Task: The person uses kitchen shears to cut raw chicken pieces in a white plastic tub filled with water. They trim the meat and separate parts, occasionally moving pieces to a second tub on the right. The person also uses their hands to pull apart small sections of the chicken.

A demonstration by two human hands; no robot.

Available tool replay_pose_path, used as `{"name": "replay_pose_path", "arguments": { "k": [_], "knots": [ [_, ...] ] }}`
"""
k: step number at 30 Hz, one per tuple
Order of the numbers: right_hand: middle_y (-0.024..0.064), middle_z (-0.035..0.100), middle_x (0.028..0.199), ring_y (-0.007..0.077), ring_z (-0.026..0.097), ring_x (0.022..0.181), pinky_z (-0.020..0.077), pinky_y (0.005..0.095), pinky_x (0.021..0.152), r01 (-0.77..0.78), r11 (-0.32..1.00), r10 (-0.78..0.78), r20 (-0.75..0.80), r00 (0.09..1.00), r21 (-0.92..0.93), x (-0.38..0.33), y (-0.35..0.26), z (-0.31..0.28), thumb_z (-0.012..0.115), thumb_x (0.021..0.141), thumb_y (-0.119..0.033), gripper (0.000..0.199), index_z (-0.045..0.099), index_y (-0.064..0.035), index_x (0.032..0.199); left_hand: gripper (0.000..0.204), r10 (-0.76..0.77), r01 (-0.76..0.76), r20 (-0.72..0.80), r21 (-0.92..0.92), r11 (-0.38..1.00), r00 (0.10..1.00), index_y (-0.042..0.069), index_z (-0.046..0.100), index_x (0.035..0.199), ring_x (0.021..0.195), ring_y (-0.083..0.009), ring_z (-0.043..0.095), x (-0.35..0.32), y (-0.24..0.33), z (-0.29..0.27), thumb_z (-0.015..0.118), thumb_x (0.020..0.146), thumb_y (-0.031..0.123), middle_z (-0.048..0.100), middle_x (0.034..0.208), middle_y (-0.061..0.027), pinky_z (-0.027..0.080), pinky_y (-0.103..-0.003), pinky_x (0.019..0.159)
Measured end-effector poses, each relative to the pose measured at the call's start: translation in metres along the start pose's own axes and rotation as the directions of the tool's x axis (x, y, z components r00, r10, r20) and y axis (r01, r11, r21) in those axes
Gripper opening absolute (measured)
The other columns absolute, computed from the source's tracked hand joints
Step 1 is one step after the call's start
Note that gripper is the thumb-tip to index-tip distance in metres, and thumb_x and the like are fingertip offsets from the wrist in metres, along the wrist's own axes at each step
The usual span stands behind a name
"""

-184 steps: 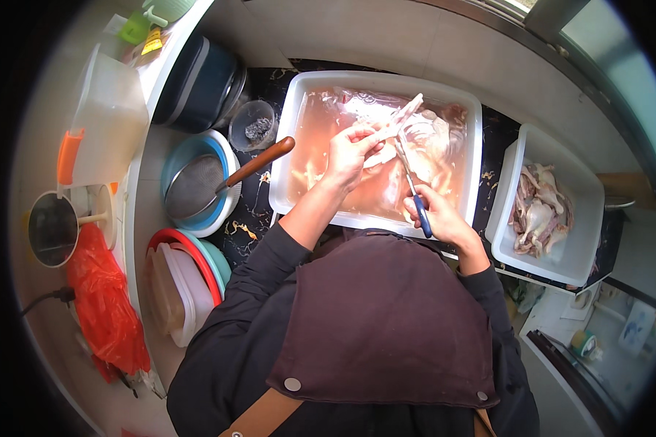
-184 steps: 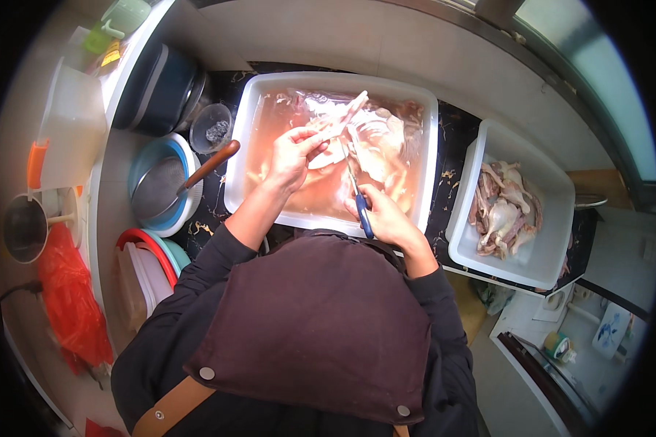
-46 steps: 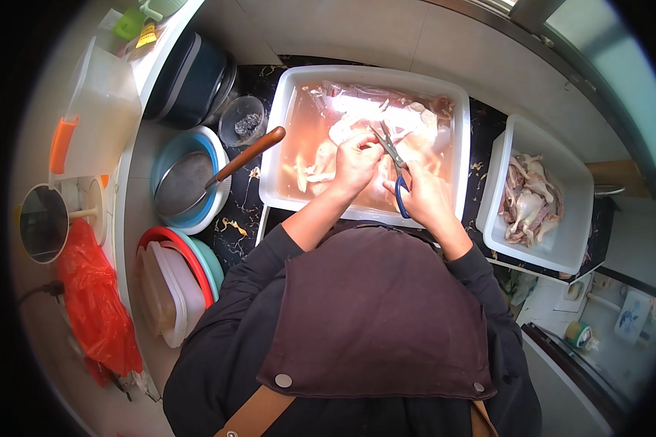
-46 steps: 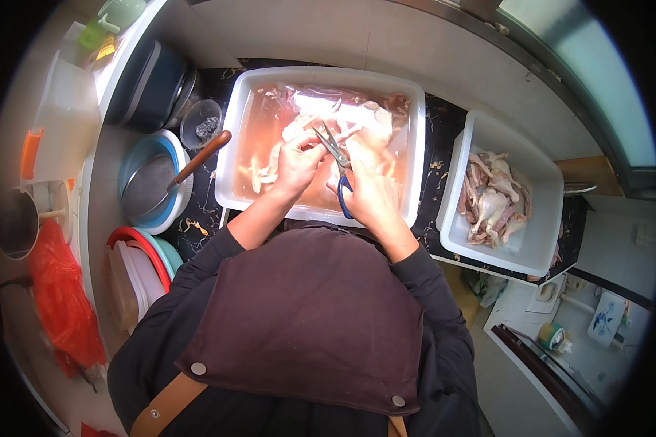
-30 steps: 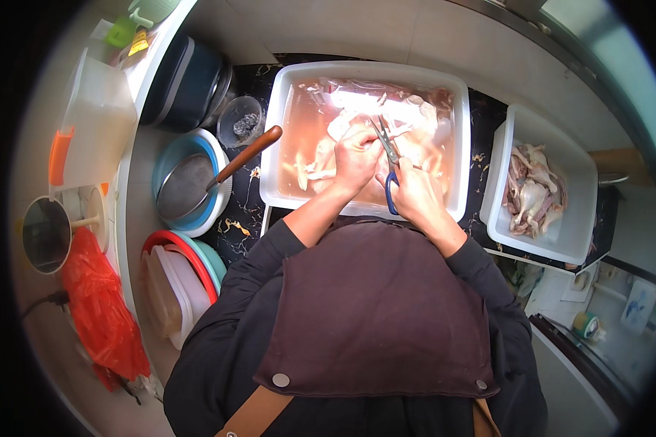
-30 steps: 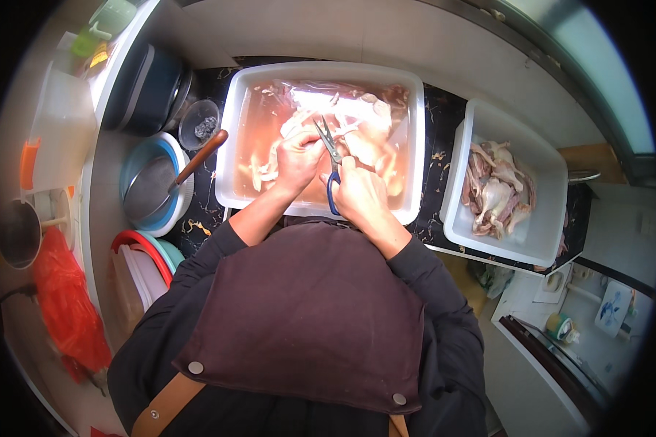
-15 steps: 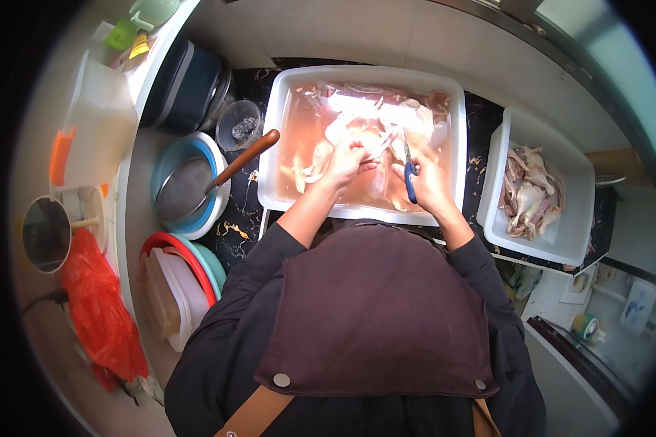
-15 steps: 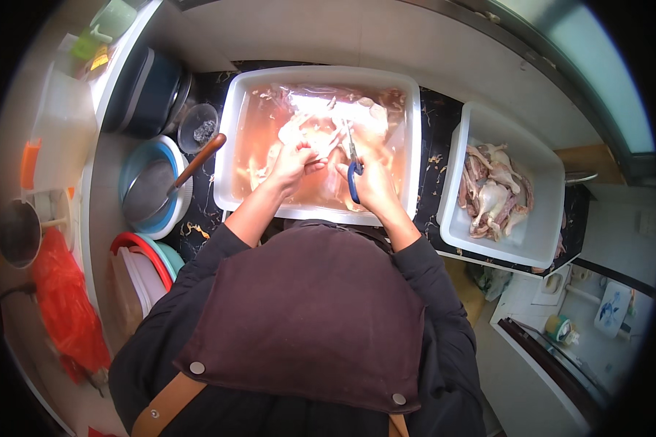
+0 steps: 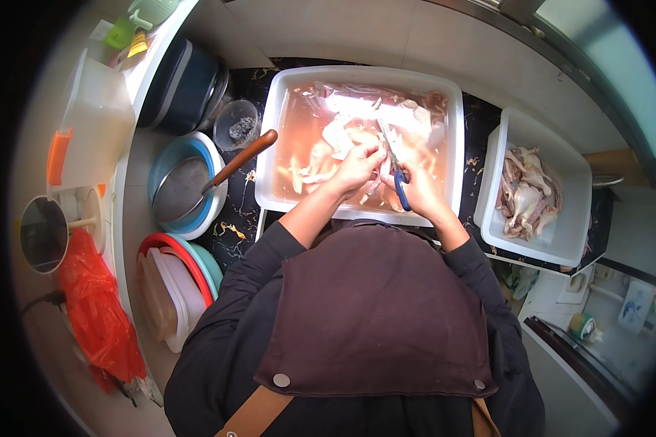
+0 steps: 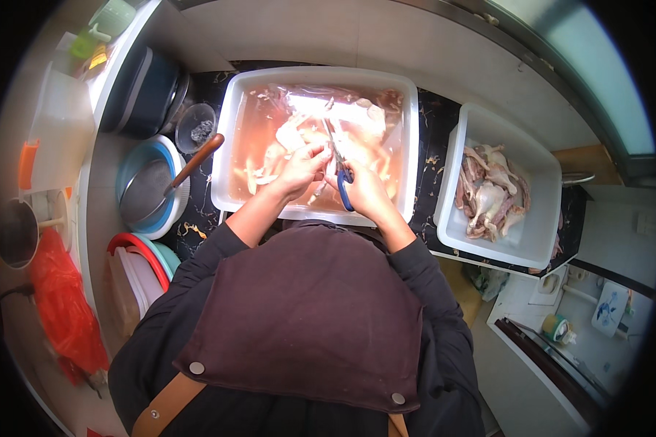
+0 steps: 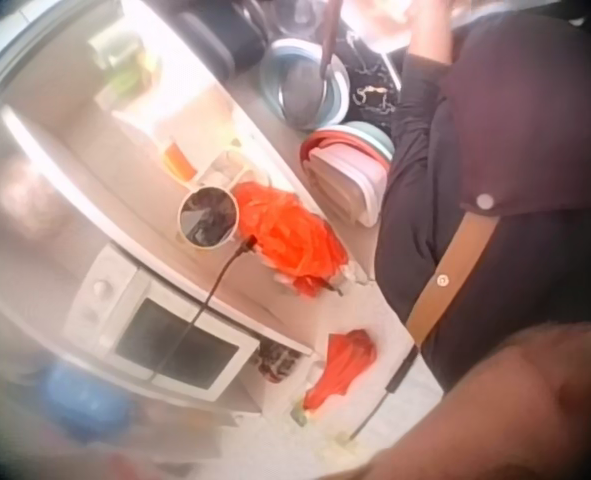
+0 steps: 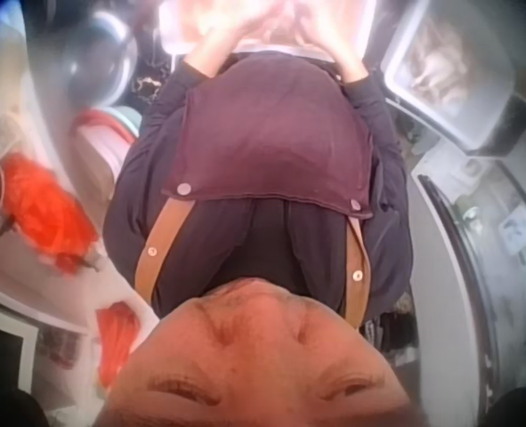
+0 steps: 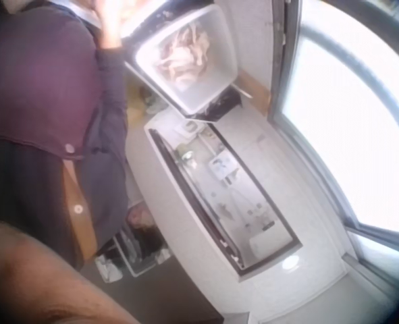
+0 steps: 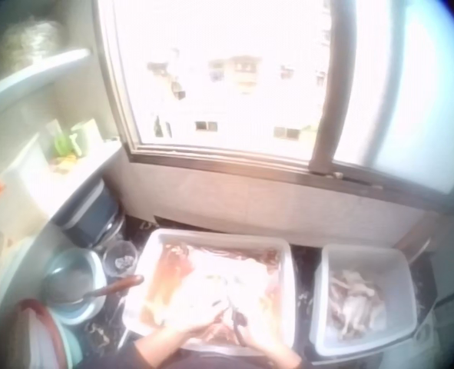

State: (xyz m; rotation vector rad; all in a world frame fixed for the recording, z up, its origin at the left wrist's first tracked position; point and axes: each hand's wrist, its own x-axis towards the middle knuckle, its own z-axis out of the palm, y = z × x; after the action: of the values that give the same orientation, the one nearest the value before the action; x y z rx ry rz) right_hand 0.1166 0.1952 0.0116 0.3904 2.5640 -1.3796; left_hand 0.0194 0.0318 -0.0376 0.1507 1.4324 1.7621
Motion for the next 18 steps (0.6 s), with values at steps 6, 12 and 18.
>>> {"name": "replay_pose_path", "arguments": {
  "k": [6,12,18],
  "knots": [
    [0.0161,0.067,0.080,0.0340,0.068,0.074,0.0509,0.0417,0.068,0.101,0.983,-0.121,-0.124,0.985,-0.157,-0.006,-0.006,-0.002,0.076,0.085,-0.044,0.047,0.062,-0.0049,0.109,0.020,0.329,-0.271,-0.136,0.329,0.905,0.935,0.003,0.066,0.105,0.077,-0.0108,0.061,0.013,-0.011,-0.003,0.053,0.104,0.018,0.065,0.086,-0.0034,0.050,-0.029,0.067],
    [0.0212,0.071,0.088,0.0433,0.068,0.085,0.0521,0.0514,0.069,0.127,0.926,-0.186,-0.136,0.973,-0.355,-0.010,-0.018,-0.004,0.072,0.086,-0.049,0.052,0.058,-0.0075,0.113,0.023,0.451,-0.328,-0.104,0.547,0.771,0.886,-0.001,0.068,0.109,0.082,-0.0111,0.063,0.005,0.004,0.002,0.052,0.102,0.014,0.069,0.092,-0.0066,0.051,-0.029,0.073],
    [0.0214,0.071,0.091,0.0427,0.069,0.084,0.0527,0.0514,0.070,0.171,0.919,-0.227,-0.125,0.966,-0.354,-0.013,-0.024,-0.006,0.070,0.087,-0.052,0.052,0.059,-0.0071,0.111,0.024,0.396,-0.288,-0.120,0.506,0.813,0.910,0.000,0.069,0.112,0.084,-0.0088,0.063,-0.007,0.011,0.008,0.052,0.103,0.013,0.071,0.094,-0.0042,0.051,-0.026,0.074]
  ]
}}
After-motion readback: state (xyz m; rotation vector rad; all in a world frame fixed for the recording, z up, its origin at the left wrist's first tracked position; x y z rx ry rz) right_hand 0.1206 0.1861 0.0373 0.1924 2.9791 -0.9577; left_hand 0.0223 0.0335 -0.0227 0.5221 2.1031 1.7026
